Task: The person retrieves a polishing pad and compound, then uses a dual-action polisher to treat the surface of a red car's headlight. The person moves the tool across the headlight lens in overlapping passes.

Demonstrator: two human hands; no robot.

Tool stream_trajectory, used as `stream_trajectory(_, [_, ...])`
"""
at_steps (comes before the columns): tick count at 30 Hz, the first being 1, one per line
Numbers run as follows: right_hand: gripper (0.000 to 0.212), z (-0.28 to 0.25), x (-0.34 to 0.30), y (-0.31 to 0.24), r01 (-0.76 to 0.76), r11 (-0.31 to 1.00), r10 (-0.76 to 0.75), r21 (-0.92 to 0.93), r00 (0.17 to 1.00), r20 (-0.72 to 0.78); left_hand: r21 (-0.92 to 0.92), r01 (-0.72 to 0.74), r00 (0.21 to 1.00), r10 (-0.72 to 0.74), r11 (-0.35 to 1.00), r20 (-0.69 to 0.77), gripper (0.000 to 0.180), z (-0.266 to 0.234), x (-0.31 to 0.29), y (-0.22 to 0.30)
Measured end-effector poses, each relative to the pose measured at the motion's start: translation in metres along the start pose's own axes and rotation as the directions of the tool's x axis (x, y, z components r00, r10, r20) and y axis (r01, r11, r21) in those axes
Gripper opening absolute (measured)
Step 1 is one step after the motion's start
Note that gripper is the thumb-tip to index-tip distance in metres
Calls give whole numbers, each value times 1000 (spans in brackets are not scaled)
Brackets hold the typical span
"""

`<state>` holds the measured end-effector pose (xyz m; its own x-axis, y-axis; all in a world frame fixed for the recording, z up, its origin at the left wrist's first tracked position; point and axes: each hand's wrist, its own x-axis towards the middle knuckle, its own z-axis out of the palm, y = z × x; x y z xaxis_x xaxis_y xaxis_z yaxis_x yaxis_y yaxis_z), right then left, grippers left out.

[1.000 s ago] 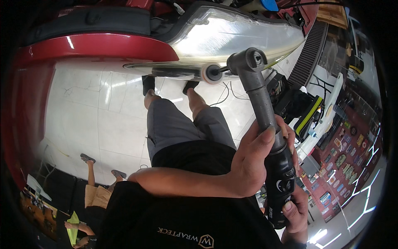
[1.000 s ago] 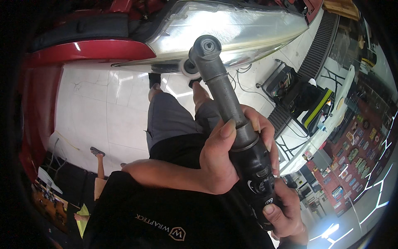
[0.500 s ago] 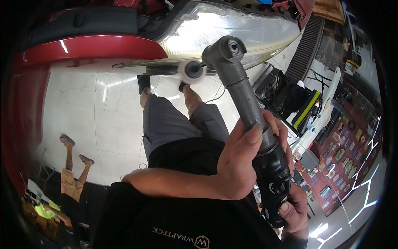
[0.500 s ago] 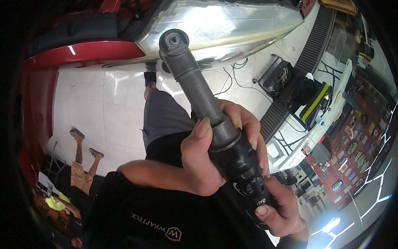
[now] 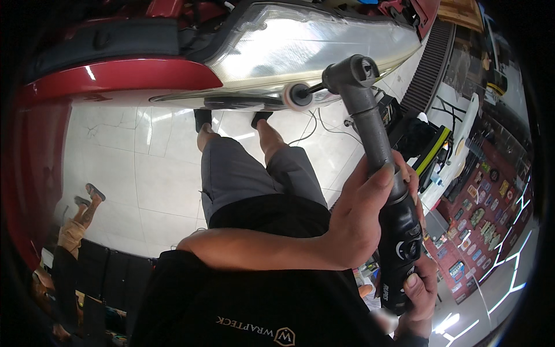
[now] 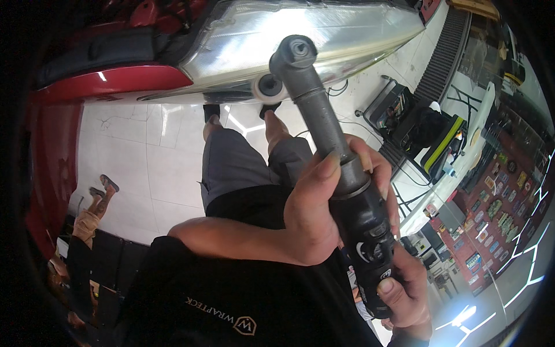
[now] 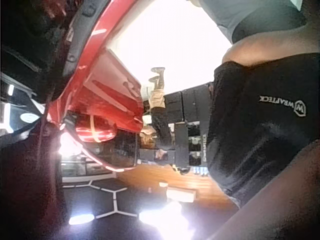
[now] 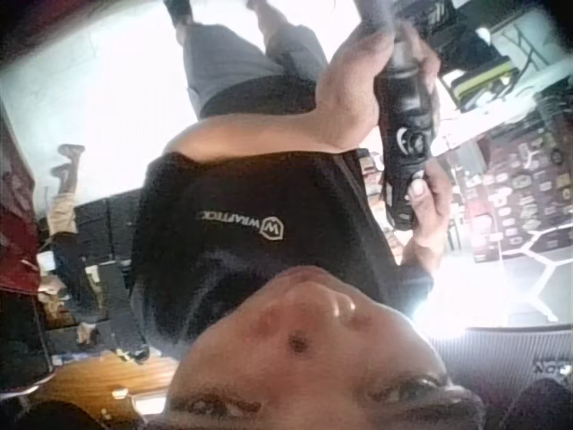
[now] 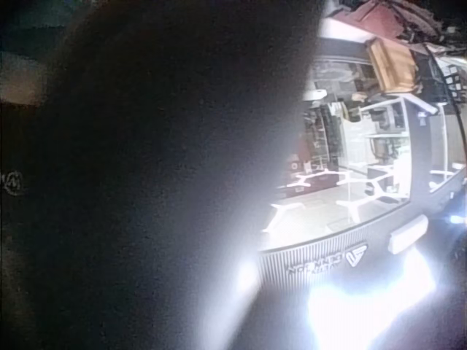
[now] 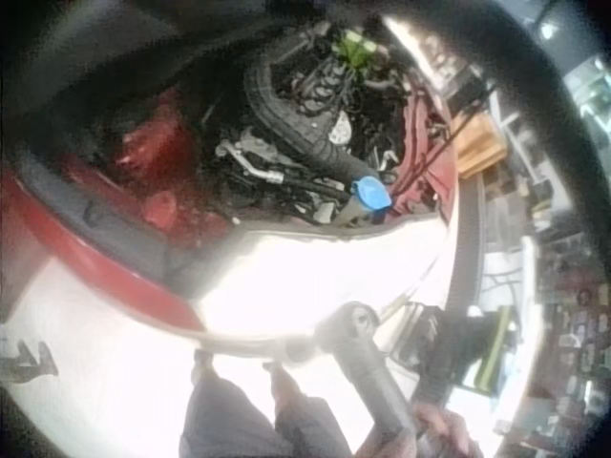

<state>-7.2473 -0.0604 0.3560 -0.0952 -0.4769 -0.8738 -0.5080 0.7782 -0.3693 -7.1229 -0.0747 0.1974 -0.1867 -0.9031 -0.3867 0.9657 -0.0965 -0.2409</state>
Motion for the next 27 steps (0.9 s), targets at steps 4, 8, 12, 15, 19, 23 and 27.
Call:
stream_trajectory(4, [76,-4,5,-3,26,999,-27,-20,999,-38,60,0,1000,2,998,-30,41,0,12,-15])
stream_trajectory(8, [77,-10,7,-4,15,1000,-15,-10,1000,-19,75,5,999,-2,997,-39,41,2,14,-17])
stream_trajectory(12, [75,-2,4,-4,21,1000,-21,20,1000,-13,-22,19,1000,-19,1000,21,39,-1,5,-5])
stream_trajectory(15, [71,-7,8,-5,62,996,-57,-64,996,74,-116,-6,997,14,993,73,38,-4,-4,3])
stream_trajectory(19, [70,-13,16,-8,86,989,-68,-122,987,147,-99,-22,997,30,995,73,42,-4,-3,5])
stream_trajectory(23, [71,-15,12,-4,84,996,-81,-21,991,105,-101,-7,998,14,995,63,42,-1,3,-2])
stream_trajectory(27, [66,-22,16,-3,83,997,-82,-10,993,87,31,-5,999,6,1000,-31,51,2,11,-8])
